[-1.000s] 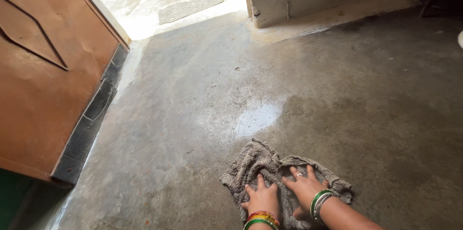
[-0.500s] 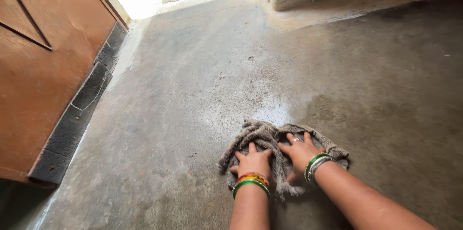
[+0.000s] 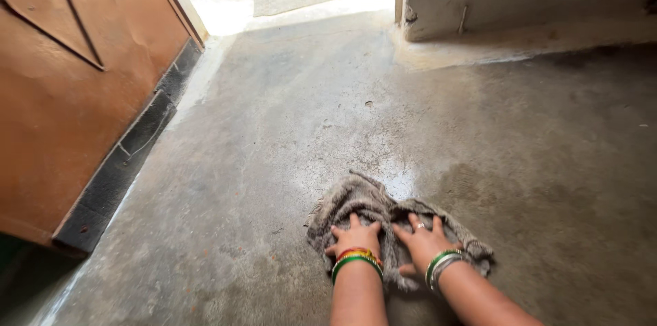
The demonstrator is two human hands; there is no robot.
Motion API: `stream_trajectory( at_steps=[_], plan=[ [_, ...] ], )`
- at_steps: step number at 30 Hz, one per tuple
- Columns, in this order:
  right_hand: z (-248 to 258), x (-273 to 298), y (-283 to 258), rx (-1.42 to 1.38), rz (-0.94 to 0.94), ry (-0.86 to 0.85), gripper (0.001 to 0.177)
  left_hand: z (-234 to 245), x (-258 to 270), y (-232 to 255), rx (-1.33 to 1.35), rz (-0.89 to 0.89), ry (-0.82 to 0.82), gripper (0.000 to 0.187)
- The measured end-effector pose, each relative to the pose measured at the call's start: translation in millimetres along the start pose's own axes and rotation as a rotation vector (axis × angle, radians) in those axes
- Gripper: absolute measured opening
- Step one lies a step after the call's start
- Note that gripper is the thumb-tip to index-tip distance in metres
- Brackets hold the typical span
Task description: The person wipes a concrete floor using a cloth, periodically dipping the cloth into a bucket of water and wringing it out by hand before continuing to clean different areas near an open doorway.
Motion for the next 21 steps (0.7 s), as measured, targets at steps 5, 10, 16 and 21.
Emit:
stream_trajectory(
  at_steps=[5, 10, 16, 21],
  plan=[
    [-40, 77, -6, 0.065, 0.039, -0.089, 0.101, -53, 65, -20, 0.001, 0.019, -0.033, 0.039],
    [-82, 121, -24, 0.065, 0.078, -0.124, 0.106, -93, 123, -52, 0.045, 0.032, -0.006, 0.037],
    [-85, 98, -40, 0.141, 0.092, -0.099, 0.114, -92, 123, -65, 0.131, 0.036, 0.004, 0.037],
    [-60, 52, -59, 0.176, 0.092, -0.051, 0.114, -59, 92, -80, 0.2, 0.048, 0.055, 0.033]
  ],
)
Point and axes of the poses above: each hand's wrist, its own x-axis away from the middle knuckle, its own z-axis out of the back of the hand, y = z × x, the point moved 3 cm from there along -x, towards the middle knuckle, and after that the axes turned 2 degrees about -y, right-handed, at the moved point
